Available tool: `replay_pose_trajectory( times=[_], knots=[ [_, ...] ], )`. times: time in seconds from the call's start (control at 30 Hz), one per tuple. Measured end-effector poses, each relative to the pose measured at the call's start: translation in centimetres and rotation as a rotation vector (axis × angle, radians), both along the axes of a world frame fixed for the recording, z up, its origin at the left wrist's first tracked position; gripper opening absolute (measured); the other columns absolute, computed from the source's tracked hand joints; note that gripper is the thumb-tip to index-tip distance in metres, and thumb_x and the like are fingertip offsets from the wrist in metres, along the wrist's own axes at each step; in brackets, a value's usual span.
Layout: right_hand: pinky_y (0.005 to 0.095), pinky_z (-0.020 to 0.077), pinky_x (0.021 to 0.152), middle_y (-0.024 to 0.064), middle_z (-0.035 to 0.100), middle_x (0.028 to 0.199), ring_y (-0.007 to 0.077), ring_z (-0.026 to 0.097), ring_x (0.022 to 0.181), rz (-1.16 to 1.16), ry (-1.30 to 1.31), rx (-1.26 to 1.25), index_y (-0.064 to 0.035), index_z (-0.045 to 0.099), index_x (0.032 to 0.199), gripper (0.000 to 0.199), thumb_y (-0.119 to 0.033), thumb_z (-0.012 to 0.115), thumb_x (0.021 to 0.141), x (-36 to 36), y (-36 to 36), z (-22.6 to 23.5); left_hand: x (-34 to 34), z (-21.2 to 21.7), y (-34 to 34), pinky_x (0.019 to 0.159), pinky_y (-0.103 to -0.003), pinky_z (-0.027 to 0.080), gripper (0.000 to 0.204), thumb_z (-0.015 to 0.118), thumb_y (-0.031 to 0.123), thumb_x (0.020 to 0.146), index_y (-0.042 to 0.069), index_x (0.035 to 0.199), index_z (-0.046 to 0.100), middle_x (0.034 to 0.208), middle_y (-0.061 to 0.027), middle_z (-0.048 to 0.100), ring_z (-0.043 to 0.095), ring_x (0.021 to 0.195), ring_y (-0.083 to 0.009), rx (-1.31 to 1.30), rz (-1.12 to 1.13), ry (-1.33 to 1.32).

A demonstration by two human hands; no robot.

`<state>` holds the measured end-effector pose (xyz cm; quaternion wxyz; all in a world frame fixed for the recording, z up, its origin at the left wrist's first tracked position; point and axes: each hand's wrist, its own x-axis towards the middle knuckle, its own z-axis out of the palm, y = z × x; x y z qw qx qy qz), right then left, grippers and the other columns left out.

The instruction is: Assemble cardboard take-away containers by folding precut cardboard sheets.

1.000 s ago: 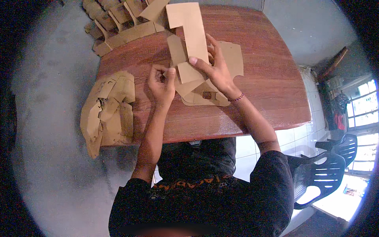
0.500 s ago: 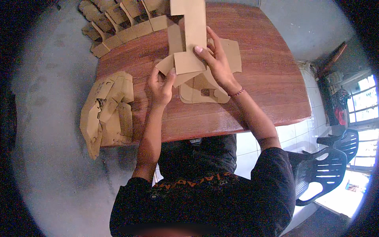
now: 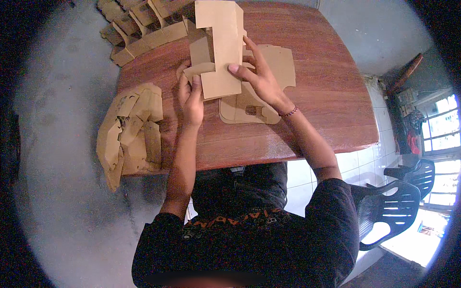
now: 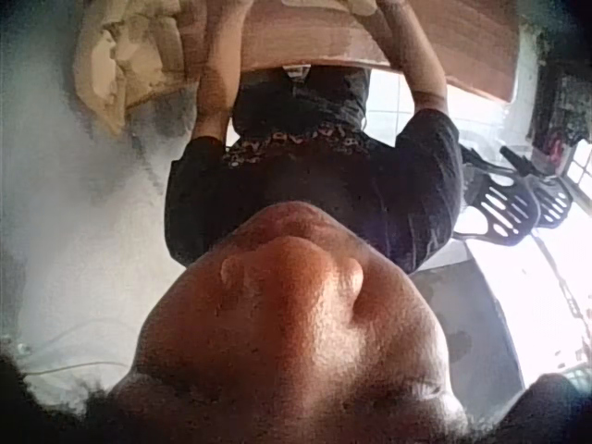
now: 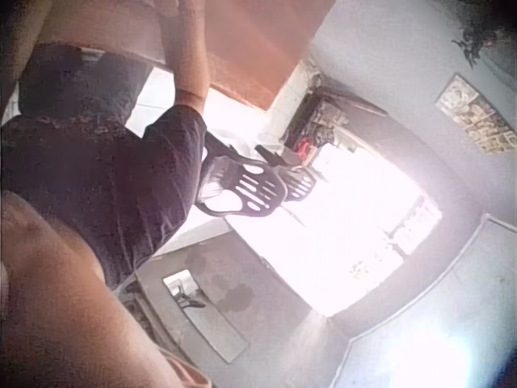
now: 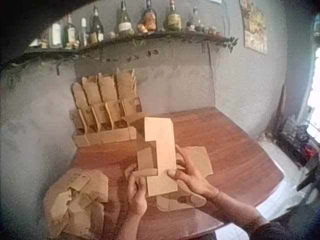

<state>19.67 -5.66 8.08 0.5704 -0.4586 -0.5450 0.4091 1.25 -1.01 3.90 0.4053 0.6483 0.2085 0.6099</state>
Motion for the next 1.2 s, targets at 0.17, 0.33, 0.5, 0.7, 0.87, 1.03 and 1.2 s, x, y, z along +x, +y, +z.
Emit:
replay_pose_trajectory(
  times=[0.17,0.33,0.5,0.7,0.87,1.03,1.2],
  knots=[
    [0.0437,0.0481,0.1,0.0265,0.049,0.135,0.0315,0.051,0.126,-0.011,0.031,-0.05,-0.007,0.014,0.156,0.09,-0.033,0.069,0.09,0.2,-0.2,0.0,-0.1,0.7,-0.3,0.108,-0.038,0.034,0.038,0.044,0.027,0.105,-0.005,0.126,0.052,0.138,-0.0096,0.033,0.04,0.127,-0.0196,-0.177,-0.206,-0.141],
    [0.0443,0.0475,0.1,0.027,0.049,0.135,0.0338,0.053,0.122,-0.027,0.014,-0.032,-0.0051,0.014,0.156,0.096,-0.036,0.073,0.087,0.1,-0.1,0.1,-0.5,0.1,0.2,0.109,-0.038,0.033,0.039,0.044,0.027,0.105,-0.005,0.124,0.053,0.139,-0.0105,0.034,0.04,0.127,-0.0197,-0.195,-0.25,-0.15],
    [0.0459,0.0472,0.101,0.0281,0.049,0.134,0.0361,0.054,0.121,-0.058,-0.09,-0.05,-0.0035,0.013,0.155,0.11,-0.04,0.081,0.077,0.4,0.2,0.0,-0.2,0.6,0.3,0.111,-0.039,0.03,0.042,0.041,0.032,0.105,-0.003,0.124,0.055,0.139,-0.0121,0.034,0.037,0.13,-0.0206,-0.104,-0.062,0.021],
    [0.0452,0.0495,0.099,0.0279,0.049,0.134,0.0336,0.056,0.121,-0.051,-0.205,-0.044,-0.0086,0.009,0.157,0.109,-0.025,0.081,0.078,0.2,-0.2,0.5,-1.0,0.6,0.2,0.114,-0.042,0.025,0.053,0.033,0.042,0.105,-0.002,0.131,0.049,0.139,-0.0138,0.035,0.035,0.132,-0.0239,-0.131,-0.197,-0.042],
    [0.0459,0.0518,0.097,0.0264,0.044,0.139,0.0348,0.053,0.122,-0.04,-0.314,0.023,-0.0087,0.008,0.157,0.119,-0.033,0.087,0.071,0.4,0.0,0.2,-0.4,0.9,0.1,0.116,-0.044,0.021,0.068,0.05,0.035,0.099,0.006,0.151,0.019,0.151,-0.0163,0.03,0.029,0.141,-0.0273,-0.031,-0.085,-0.204],
    [0.0453,0.0514,0.099,0.0293,0.043,0.14,0.0367,0.054,0.121,0.065,-0.469,-0.021,-0.0114,0.01,0.157,0.117,-0.033,0.087,0.072,0.4,-0.4,0.1,-1.7,2.4,0.4,0.116,-0.044,0.02,0.085,0.056,0.027,0.099,0.005,0.155,-0.004,0.155,-0.0216,0.021,0.03,0.138,-0.0283,0.01,-0.051,-0.33],
    [0.0468,0.0497,0.101,0.0324,0.046,0.138,0.0389,0.053,0.123,0.141,-0.489,-0.032,-0.0123,0.012,0.157,0.113,-0.034,0.085,0.073,-0.1,-0.6,0.3,-2.7,1.9,1.3,0.116,-0.046,0.022,0.067,0.063,0.021,0.095,0.006,0.147,0.024,0.153,-0.0211,0.023,0.03,0.139,-0.0296,0.093,-0.017,-0.241]
  ],
)
